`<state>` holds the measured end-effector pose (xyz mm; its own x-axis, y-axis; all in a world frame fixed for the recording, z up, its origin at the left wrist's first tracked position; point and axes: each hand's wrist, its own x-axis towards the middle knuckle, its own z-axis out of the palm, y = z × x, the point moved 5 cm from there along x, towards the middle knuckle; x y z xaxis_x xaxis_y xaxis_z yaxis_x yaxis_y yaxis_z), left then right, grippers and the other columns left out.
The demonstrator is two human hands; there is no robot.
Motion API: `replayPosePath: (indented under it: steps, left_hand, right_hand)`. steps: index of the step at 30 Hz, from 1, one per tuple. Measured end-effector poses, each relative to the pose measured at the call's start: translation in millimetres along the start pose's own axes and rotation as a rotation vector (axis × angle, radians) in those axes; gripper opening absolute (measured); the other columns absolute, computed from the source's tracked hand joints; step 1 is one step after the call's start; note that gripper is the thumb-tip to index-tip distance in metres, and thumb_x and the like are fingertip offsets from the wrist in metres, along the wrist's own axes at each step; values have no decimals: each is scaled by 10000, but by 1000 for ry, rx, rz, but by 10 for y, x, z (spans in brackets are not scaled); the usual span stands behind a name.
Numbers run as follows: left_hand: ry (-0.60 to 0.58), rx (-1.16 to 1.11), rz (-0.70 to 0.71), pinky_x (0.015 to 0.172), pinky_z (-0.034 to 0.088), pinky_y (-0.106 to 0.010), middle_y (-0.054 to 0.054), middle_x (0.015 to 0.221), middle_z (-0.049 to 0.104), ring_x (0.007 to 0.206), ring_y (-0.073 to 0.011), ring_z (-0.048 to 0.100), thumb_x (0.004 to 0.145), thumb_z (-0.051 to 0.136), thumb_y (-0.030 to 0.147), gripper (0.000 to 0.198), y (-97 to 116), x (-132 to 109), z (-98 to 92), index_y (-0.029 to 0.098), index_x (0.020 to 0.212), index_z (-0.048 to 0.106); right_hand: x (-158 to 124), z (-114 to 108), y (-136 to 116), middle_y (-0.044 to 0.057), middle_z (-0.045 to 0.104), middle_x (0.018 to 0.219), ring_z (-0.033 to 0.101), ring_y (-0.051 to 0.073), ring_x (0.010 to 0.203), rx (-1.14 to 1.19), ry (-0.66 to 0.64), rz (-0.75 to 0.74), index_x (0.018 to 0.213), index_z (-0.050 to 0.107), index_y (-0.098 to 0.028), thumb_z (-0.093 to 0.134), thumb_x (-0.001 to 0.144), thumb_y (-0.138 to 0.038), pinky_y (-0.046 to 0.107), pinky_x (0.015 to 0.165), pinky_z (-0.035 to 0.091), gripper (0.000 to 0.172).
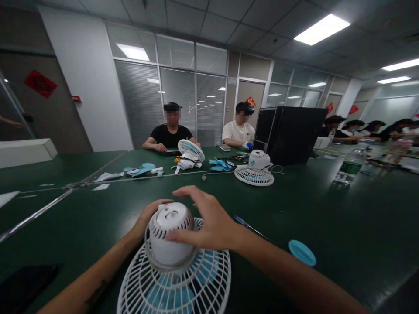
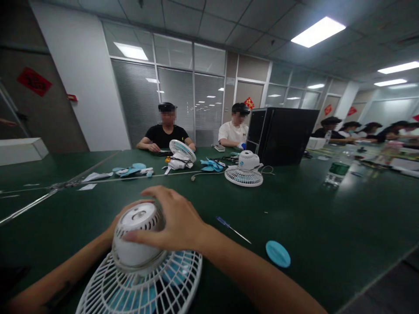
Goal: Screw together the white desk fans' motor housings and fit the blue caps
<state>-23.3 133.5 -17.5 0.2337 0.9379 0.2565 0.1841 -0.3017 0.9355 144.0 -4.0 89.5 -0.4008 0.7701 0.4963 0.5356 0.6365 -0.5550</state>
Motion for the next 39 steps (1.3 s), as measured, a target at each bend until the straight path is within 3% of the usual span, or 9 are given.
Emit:
replayPosePath:
  steps: [3,5,9,13,16,24,28,35,39]
  left_hand:
    - [-101,-6,-16,969,493,-438,-84,977,764,1054,-336,641,650,581,411,337,-1,-2,48,209,868,740]
    - [-118,-16,-27,979,487,-448,-91,963,766,1068,-344,635,649,594,416,333,-31,20,60,230,879,745]
    - [-118,-75,-67,960,502,-443,-94,907,769,1069,-357,636,669,601,459,323,-135,77,76,246,857,754]
    - [-77,-125,-112,943,510,-428,-84,841,765,1064,-364,641,693,599,490,347,-241,106,73,222,845,757]
    - [-61,-156,-132,926,519,-434,-89,828,762,1054,-368,642,687,612,477,329,-268,105,68,217,825,759]
    - [-55,-320,-180,955,482,-461,-115,823,754,1053,-390,638,632,683,421,312,-64,-34,92,162,792,753]
    - [-75,-543,-212,970,463,-476,-111,996,752,1083,-372,634,691,680,511,490,-6,-224,158,141,1009,717]
    - [16,-329,84,1070,353,-455,-132,1342,598,1313,-354,449,793,488,617,609,404,-327,29,161,1166,645]
    - [-42,28,291,955,416,-465,-117,1094,635,1079,-326,553,830,358,666,668,797,-454,83,173,1206,607]
  right_hand:
    - [-269,-479,427,84,644,1193,618,230,1056,-66,135,193,1144,599,-217,644,843,-495,371,758,547,412]
    - [-576,-846,813,89,677,1097,636,235,981,-232,151,348,1055,650,-195,553,898,-495,366,702,540,352]
    - [-1412,-1470,1591,128,681,1105,642,263,989,-575,105,655,1082,689,-161,517,888,-469,448,886,513,402]
    - [-2110,-1684,2072,146,644,1206,625,288,1096,-692,39,841,1227,650,-173,471,875,-500,444,954,501,513]
    - [-2267,-1652,2174,144,628,1238,607,287,1140,-692,19,807,1189,669,-183,422,886,-505,435,981,492,507]
    - [-2140,-1637,2149,134,695,1013,674,289,901,-723,42,728,872,703,-203,428,848,-482,467,845,534,392]
    - [-1972,-1593,2030,118,717,926,684,293,853,-611,100,665,838,707,-210,511,810,-493,467,804,550,346]
    - [-905,-1222,1080,113,728,888,697,239,803,-65,251,421,845,701,-172,705,749,-578,369,729,593,417]
    - [-228,-862,472,64,722,847,692,189,791,129,172,164,806,707,-182,750,764,-447,331,751,591,271]
